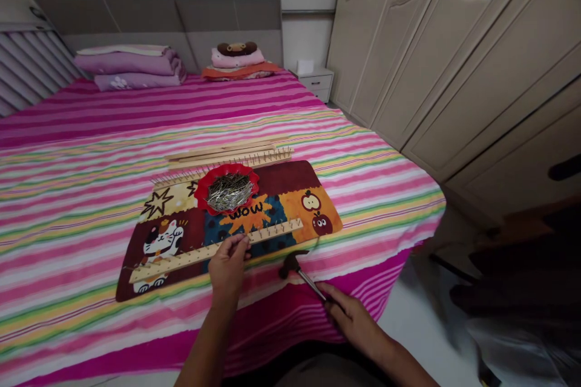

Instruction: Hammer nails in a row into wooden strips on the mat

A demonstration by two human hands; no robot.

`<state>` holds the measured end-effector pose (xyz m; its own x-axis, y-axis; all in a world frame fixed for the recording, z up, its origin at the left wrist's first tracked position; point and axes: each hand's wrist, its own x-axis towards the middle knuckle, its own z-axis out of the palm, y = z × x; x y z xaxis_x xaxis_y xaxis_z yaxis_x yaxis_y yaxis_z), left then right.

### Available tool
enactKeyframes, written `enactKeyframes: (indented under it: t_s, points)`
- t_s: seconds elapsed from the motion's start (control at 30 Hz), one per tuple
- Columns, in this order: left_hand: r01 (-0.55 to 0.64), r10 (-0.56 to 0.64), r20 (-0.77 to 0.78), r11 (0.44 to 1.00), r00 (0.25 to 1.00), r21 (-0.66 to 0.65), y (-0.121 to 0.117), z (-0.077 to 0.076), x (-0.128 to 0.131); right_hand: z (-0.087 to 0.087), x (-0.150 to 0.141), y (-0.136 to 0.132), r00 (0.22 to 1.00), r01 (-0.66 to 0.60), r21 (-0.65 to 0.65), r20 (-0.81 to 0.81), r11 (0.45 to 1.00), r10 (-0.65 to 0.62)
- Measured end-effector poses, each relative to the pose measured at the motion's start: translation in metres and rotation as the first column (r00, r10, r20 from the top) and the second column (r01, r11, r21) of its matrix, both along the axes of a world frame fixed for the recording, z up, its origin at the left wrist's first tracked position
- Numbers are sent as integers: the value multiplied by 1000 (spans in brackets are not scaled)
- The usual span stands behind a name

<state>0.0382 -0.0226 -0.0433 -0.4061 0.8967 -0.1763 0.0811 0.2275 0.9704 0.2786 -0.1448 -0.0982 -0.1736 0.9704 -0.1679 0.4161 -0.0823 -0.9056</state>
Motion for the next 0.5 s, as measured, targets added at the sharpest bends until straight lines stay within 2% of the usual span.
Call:
enactKeyframes:
  t_s: [0.33,0.5]
  points:
    - [89,-88,133,996,987,-2,-24,16,-13,-3,1,1,1000,-14,27,9,1000,13]
    - [160,-137,196,981,971,-109,-36,13,-26,-3,1,0,1000,-11,30,0,999,11]
